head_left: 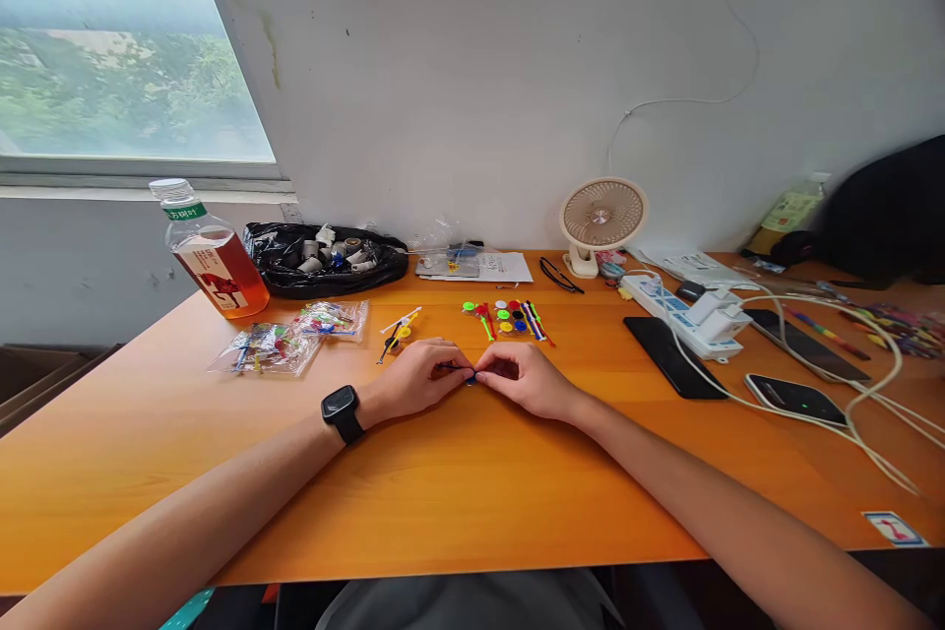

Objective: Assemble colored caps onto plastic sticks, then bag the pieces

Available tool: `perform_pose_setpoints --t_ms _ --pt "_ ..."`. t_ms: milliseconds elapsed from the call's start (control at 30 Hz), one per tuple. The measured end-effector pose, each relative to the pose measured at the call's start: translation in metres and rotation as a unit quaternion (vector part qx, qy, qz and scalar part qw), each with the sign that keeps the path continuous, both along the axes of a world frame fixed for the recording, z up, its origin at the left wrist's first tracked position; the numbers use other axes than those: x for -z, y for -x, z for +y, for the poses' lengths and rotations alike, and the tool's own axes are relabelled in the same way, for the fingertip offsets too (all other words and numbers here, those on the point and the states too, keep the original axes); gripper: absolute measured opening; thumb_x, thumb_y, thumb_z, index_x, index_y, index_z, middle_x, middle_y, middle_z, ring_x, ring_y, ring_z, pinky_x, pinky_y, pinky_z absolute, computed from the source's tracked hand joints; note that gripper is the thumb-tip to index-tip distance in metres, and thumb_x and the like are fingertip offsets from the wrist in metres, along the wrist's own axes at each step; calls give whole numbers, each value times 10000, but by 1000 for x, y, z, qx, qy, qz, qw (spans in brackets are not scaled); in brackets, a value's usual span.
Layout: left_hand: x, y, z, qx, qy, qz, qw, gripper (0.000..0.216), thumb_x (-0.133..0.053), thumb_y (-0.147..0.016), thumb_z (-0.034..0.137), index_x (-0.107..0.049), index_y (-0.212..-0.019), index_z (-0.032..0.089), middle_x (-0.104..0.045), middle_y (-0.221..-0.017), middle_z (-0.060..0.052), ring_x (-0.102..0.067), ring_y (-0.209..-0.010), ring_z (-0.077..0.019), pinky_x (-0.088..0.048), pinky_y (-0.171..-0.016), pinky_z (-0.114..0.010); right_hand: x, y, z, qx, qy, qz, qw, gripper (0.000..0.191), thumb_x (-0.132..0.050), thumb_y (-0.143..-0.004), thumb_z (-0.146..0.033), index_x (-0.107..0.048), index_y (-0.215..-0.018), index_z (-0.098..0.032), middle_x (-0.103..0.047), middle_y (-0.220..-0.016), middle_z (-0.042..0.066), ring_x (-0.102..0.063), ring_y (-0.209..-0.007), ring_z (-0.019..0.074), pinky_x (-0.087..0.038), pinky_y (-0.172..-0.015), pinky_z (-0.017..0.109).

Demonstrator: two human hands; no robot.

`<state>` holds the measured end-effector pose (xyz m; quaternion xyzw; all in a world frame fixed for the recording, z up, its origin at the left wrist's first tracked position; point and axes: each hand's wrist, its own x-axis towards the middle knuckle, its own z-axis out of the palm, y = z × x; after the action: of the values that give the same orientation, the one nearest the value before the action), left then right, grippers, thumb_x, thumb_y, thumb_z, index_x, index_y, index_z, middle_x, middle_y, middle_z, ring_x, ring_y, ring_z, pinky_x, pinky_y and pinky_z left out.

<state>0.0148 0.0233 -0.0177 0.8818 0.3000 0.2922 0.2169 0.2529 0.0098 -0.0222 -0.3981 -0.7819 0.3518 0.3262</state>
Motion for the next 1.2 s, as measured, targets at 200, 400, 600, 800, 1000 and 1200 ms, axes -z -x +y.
perform_pose_setpoints --t_ms 200,400,600,800,1000,1200 --pt "-3 -1 -1 2 -1 15 1000 202 -635 -1029 313 -766 -931 196 -723 -866 -40 -635 -774 -169 -469 -710 -273 -4 -1 1 2 -24 -11 1000 138 -701 -916 -291 -747 -877 -167 -683 -806 24 -575 -715 145 -434 -649 258" --pt "-6 -3 -3 -6 -14 33 999 128 -664 -990 253 -757 -922 196 -732 -879 -41 -655 -795 -176 -475 -730 -277 0 -1 3 -3 -23 -10 1000 118 -710 -903 -267 -737 -855 -162 -697 -823 32 -585 -730 147 -438 -657 254" --pt "-4 -3 -4 -6 -23 40 999 125 -654 -978 243 -755 -919 201 -738 -889 -47 -669 -814 -187 -487 -741 -288 1 0 2 -1 -30 -26 999 106 -704 -907 -255 -730 -848 -170 -675 -797 15 -555 -700 136 -414 -636 248" --pt "-4 -3 -4 -19 -20 5 1000 185 -594 -1041 328 -718 -968 211 -721 -914 -47 -651 -818 -188 -488 -730 -295 -5 -1 4 23 -32 -22 999 269 -626 -993 -416 -719 -917 -175 -668 -802 20 -549 -697 145 -421 -629 259" --pt "-6 0 -2 -63 -72 -61 994 273 -433 -1123 341 -673 -1117 213 -707 -1137 -79 -640 -1084 -234 -465 -1028 -391 -11 -11 13 79 73 48 993 633 -450 -1035 -643 -574 -606 -195 -515 -601 7 -445 -573 137 -374 -577 283" --pt "-5 2 -3 -88 -76 -66 991 304 -376 -1137 357 -648 -1152 221 -692 -1165 -78 -626 -1129 -243 -390 -1155 -436 -23 -16 11 110 121 118 979 791 -380 -1041 -699 -277 -416 -224 -283 -458 -9 -324 -502 129 -326 -558 304"
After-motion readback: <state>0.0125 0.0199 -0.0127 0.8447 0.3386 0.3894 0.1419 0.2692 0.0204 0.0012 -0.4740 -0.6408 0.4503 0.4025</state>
